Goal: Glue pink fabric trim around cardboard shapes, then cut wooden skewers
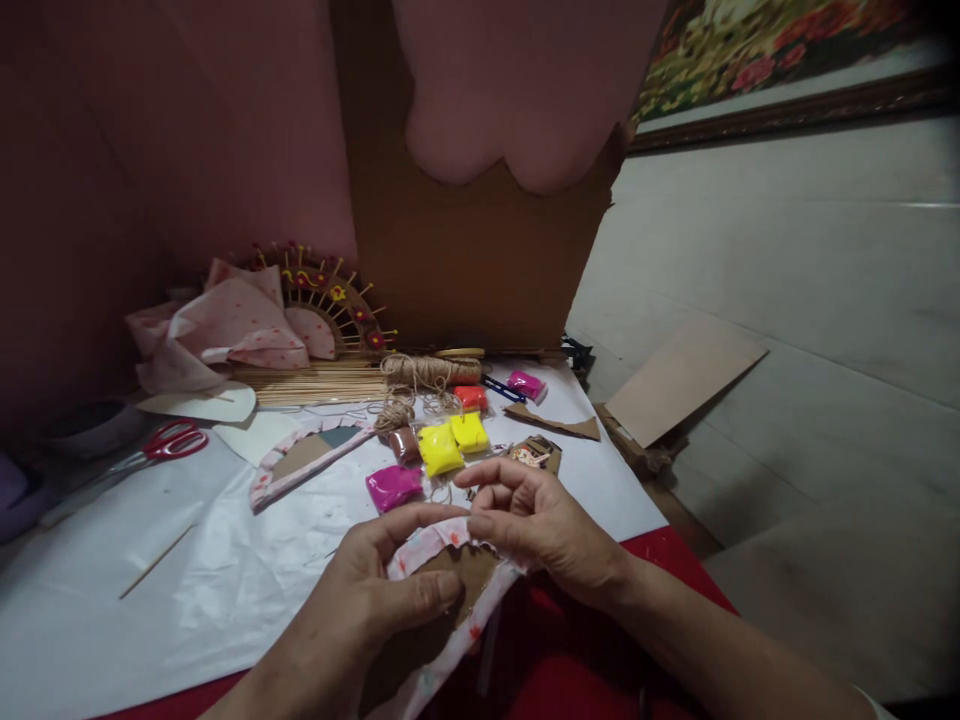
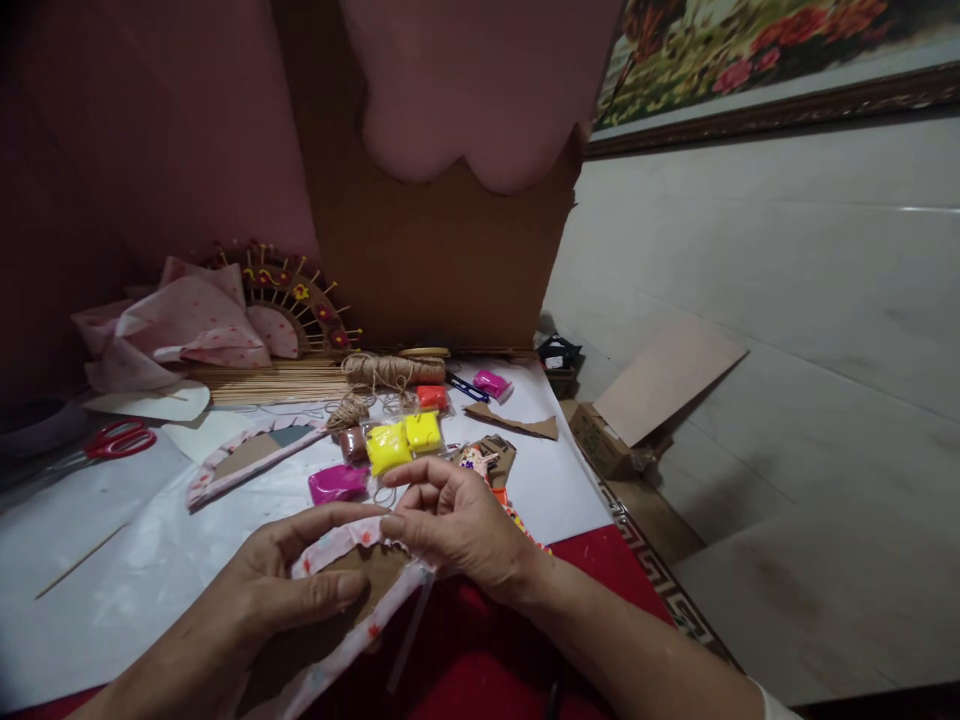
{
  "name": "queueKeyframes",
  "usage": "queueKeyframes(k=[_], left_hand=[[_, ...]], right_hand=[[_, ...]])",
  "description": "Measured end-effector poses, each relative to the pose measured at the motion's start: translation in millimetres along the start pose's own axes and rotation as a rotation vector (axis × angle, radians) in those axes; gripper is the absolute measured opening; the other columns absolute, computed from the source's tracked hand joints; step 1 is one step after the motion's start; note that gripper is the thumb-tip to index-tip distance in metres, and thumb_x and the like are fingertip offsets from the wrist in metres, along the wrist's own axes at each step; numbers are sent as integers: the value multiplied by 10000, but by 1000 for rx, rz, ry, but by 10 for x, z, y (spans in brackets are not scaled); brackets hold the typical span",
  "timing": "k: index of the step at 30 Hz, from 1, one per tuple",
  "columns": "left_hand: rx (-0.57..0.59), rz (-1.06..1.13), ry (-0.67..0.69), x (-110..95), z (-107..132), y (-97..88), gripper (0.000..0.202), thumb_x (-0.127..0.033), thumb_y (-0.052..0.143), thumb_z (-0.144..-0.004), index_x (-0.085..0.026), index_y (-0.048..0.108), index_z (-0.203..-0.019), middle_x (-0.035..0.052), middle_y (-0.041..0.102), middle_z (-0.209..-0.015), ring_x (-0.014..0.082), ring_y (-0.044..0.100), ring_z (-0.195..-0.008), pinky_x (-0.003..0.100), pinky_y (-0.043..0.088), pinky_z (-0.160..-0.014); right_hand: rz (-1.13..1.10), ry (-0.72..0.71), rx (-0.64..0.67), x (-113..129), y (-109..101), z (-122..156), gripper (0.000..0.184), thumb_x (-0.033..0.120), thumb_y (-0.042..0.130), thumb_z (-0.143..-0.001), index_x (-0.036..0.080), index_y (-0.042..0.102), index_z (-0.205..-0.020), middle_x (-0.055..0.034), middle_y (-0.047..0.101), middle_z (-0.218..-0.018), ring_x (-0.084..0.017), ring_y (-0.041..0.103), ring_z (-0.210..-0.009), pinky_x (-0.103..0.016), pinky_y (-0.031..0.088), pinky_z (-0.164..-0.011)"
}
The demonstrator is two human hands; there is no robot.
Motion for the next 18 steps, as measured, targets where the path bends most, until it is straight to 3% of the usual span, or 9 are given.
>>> queueKeyframes(k=[6, 13, 15, 18], left_hand=[[-73, -28, -26, -13, 22, -53, 505, -193, 772, -569, -179, 643, -1057, 72, 715, -706, 187, 643, -560, 261, 461, -552], [-66, 49, -20, 27, -12, -43, 519, -212, 805, -541, -176, 653, -1036, 9, 648, -600, 154, 612, -562, 234, 445, -554], [-75, 47, -18, 21, -10, -45, 554, -223, 809, -537, -172, 637, -1061, 15, 657, -620, 160, 615, -573, 245, 452, -568], [-93, -60, -42, 18, -5, -65, 579, -252, 800, -550, -160, 616, -1091, 42, 683, -670, 183, 628, -569, 260, 453, -549]], right_hand=[[58, -66, 6, 76, 53, 25, 391, 251, 744, -704, 181, 544, -1032, 71, 517, -646, -21, 395, -466, -135, 316, -415], [351, -161, -66, 101, -10, 86, 462, 240, 729, -722, 238, 508, -1127, 59, 510, -680, -73, 459, -585, -194, 370, -533], [370, -188, -51, 119, -16, 101, 486, 317, 720, -734, 240, 490, -1155, 49, 517, -693, -88, 472, -608, -211, 383, -553], [317, -213, -21, 168, -11, 110, 431, 486, 524, -853, 220, 466, -1187, 10, 550, -750, -91, 474, -601, -216, 384, -536]])
Point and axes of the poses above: each hand's wrist, its own z-axis away from the middle knuckle, its own y-axis out of the palm, x = y × z, the point moved 9 cm from there along -z, towards the middle knuckle
